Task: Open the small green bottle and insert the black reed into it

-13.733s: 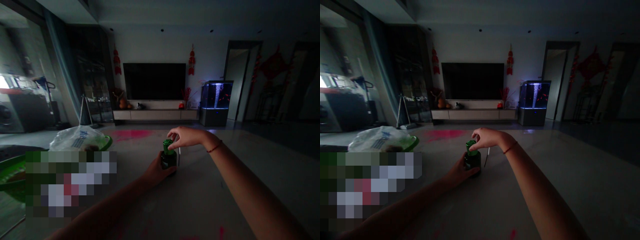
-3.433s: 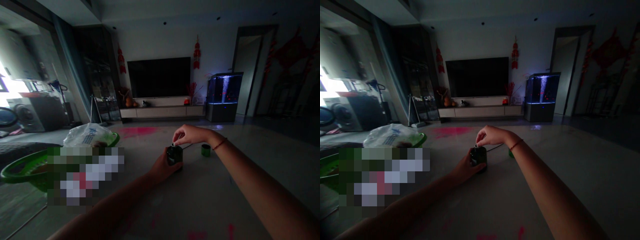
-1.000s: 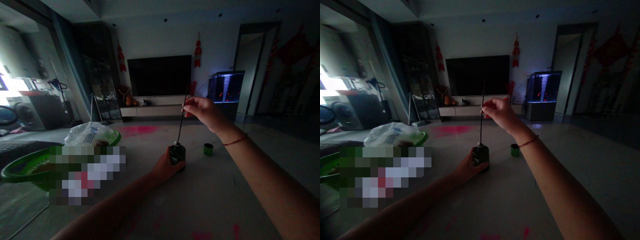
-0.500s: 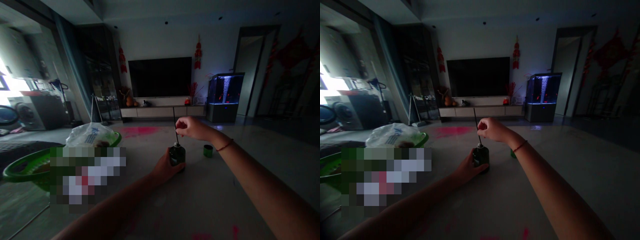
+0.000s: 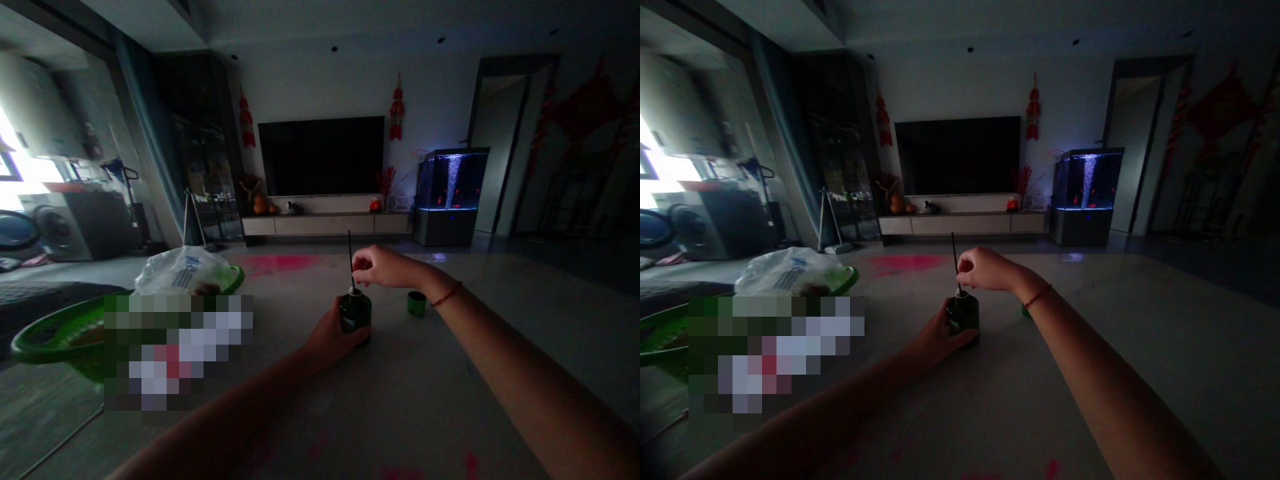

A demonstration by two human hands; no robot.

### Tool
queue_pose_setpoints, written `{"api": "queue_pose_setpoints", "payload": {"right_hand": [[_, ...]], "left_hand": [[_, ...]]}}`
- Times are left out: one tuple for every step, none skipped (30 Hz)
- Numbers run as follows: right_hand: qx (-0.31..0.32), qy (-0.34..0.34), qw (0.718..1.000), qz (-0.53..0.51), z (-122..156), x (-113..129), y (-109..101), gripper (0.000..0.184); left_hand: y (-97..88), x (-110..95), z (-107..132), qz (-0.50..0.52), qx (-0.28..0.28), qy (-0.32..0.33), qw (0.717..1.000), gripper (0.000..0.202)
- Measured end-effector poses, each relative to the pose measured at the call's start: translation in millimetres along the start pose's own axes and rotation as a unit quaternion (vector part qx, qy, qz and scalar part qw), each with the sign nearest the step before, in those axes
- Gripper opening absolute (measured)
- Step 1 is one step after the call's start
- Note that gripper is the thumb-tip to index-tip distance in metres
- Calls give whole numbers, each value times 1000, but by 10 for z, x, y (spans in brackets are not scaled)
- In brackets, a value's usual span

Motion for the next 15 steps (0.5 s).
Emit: {"api": "queue_pose_setpoints", "payload": {"right_hand": [[7, 0, 1000, -4, 2, 1, 1, 4], [13, 1, 1000, -10, 5, 2, 1, 5], [20, 4, 1000, -15, 9, 3, -1, 6], [25, 7, 1000, -18, 15, 4, -6, 6], [28, 10, 999, -19, 23, 5, -15, 7], [30, 13, 999, -17, 30, 5, -27, 8], [31, 17, 999, -13, 38, 3, -43, 9], [34, 22, 999, -10, 46, -3, -59, 11], [40, 28, 999, -7, 53, -14, -73, 13], [48, 36, 998, -4, 59, -29, -83, 16], [60, 44, 997, -1, 64, -48, -88, 20], [72, 52, 996, 3, 68, -71, -87, 25], [84, 59, 995, 9, 70, -94, -79, 31], [97, 65, 993, 15, 70, -118, -64, 37], [107, 70, 992, 21, 67, -139, -42, 42]], "left_hand": [[-2, -5, 2, -1, 2, 0, 1000, 57], [-3, -8, 4, -1, 1, 1, 1000, 57], [-4, -10, 5, -1, -2, 0, 1000, 57], [-3, -10, 6, 0, -5, 0, 1000, 57], [0, -9, 7, 2, -8, -2, 1000, 57], [3, -6, 7, 5, -11, -2, 1000, 57], [5, -4, 7, 7, -14, -3, 1000, 57], [6, -2, 7, 8, -15, -4, 1000, 57], [7, -2, 8, 8, -14, -4, 1000, 56], [8, -3, 8, 8, -12, -2, 1000, 56], [7, -5, 9, 7, -9, 0, 1000, 55], [6, -7, 11, 5, -8, 2, 1000, 54], [4, -7, 12, 3, -10, 1, 1000, 54], [2, -6, 13, 1, -12, 1, 1000, 53], [3, -3, 13, -2, -15, 1, 1000, 53]]}}
Point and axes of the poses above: each hand's wrist, its own z-axis away from the middle knuckle, its own y-axis out of the palm, x = y × z, the point moved 3 cm from there along -z, towards the middle knuckle, and after that the axes turned 15 degrees about -z, right-handed, at the moved point
